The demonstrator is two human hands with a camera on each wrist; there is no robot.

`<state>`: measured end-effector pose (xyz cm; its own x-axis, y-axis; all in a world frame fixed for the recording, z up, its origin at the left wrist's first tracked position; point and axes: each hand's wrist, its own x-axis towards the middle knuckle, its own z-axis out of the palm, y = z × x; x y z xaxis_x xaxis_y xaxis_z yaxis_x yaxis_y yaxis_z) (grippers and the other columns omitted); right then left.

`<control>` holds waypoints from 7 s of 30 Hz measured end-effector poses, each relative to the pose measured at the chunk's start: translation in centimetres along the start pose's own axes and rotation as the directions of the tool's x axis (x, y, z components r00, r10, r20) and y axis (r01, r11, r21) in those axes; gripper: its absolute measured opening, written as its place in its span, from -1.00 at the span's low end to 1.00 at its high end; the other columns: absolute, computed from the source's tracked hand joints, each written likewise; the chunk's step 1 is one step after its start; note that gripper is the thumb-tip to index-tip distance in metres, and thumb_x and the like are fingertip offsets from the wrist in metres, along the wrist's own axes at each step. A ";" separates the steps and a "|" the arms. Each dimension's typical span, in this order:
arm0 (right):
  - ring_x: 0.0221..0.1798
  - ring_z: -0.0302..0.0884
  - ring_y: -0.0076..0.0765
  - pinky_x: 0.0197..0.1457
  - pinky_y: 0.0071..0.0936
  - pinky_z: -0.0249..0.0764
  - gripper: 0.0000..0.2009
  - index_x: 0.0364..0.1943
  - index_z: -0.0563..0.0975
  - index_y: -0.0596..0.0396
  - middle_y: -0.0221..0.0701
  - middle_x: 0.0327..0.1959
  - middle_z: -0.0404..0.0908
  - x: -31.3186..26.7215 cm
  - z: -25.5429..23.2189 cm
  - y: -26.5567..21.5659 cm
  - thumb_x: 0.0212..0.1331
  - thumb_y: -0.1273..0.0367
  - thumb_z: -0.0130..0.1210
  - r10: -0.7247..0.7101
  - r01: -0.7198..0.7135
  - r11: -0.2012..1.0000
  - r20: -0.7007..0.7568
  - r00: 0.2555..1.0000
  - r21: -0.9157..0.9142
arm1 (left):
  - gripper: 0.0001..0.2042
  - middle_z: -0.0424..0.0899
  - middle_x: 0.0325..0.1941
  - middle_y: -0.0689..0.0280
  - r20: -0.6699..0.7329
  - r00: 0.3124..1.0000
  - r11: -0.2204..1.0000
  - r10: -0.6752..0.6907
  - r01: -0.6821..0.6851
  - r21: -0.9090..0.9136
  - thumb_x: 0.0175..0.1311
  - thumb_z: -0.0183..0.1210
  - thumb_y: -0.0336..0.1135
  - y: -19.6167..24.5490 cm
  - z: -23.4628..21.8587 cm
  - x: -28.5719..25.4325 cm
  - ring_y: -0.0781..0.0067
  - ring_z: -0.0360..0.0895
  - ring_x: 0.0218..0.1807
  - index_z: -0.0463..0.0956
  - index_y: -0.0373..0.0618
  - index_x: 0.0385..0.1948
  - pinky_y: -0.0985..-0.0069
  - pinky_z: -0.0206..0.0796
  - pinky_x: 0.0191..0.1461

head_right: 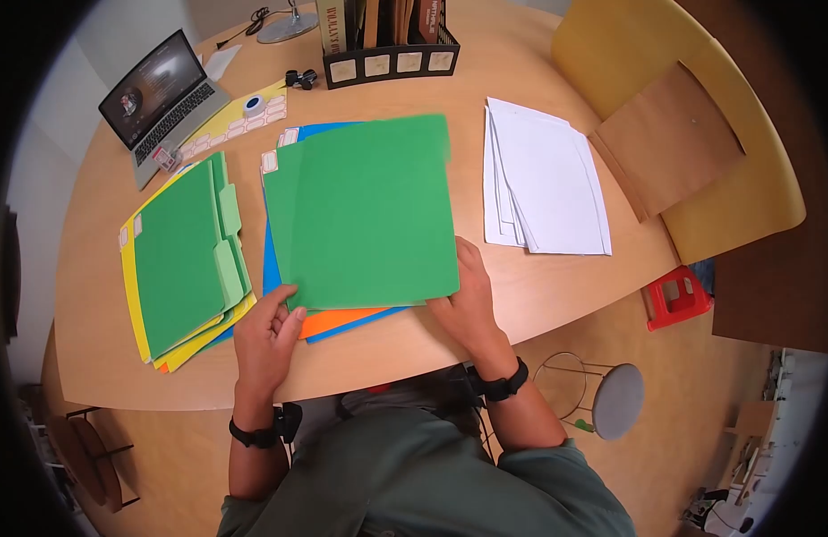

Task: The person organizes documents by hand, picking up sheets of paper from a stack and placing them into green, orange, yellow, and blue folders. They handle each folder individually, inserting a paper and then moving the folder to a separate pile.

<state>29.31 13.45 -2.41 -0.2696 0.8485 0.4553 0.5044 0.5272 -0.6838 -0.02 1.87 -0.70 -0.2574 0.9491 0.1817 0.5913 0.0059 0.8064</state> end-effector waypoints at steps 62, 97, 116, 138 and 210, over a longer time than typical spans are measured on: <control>0.18 0.63 0.00 0.31 -0.11 0.60 -0.81 -0.08 0.76 0.15 -0.28 0.08 0.79 -2.0 -3.5 0.1 0.24 0.46 0.33 -0.050 0.053 0.993 0.036 0.998 -0.106 | -0.77 0.60 -0.45 0.44 -0.099 0.955 0.928 -0.279 0.241 -0.285 0.52 0.33 -0.46 -0.2 0.7 0.0 0.67 0.46 -0.40 0.67 -0.36 0.09 0.59 0.38 -0.24; 0.25 0.62 -0.11 0.28 -0.10 0.58 -0.74 -0.07 0.75 0.12 -0.35 0.08 0.76 -3.0 -3.7 1.1 0.19 0.35 0.39 -0.051 0.049 0.994 -0.017 0.999 -0.094 | -0.43 0.53 -0.58 0.41 0.063 0.978 0.933 -0.200 0.170 0.317 0.43 0.43 -0.26 2.6 0.9 1.4 0.60 0.45 -0.49 0.52 -0.38 0.37 0.43 0.34 -0.35; 0.26 0.59 -0.04 0.25 -0.11 0.59 -0.67 0.00 0.73 0.15 -0.30 0.12 0.71 -3.1 -3.9 1.6 0.17 0.32 0.41 -0.044 0.044 0.997 0.003 0.999 -0.058 | -0.63 0.36 -0.46 0.51 0.412 0.849 0.478 -0.332 0.528 -0.702 0.61 0.28 -0.21 1.0 -1.3 2.3 0.72 0.21 -0.59 0.54 -0.25 0.25 0.69 0.08 -0.53; 0.28 0.59 -0.08 0.27 -0.11 0.57 -0.70 -0.03 0.74 0.17 -0.30 0.12 0.72 -2.8 -4.1 1.2 0.19 0.33 0.41 -0.003 0.003 0.999 0.020 1.000 -0.043 | -0.77 0.76 -0.27 0.29 0.226 0.925 0.694 -0.307 0.380 -0.612 0.66 0.22 -0.27 4.0 1.9 3.3 0.50 0.67 -0.37 0.57 -0.24 0.09 0.56 0.54 -0.25; 0.23 0.62 0.01 0.27 -0.11 0.59 -0.78 -0.10 0.74 0.17 -0.24 0.08 0.75 -2.3 -4.4 0.3 0.24 0.35 0.37 -0.002 0.003 1.000 0.056 0.998 -0.012 | -0.78 0.63 -0.03 0.43 -0.426 0.852 0.936 -0.304 0.183 -0.302 0.62 0.16 -0.39 -3.5 -4.3 -0.7 0.66 0.43 -0.13 0.64 -0.22 0.15 0.60 0.33 -0.09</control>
<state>33.71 11.44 -1.14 -0.3158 0.8488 0.4241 0.5138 0.5288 -0.6756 -5.14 -0.16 -1.23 -0.7245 0.6729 0.1496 0.2758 0.0841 0.9575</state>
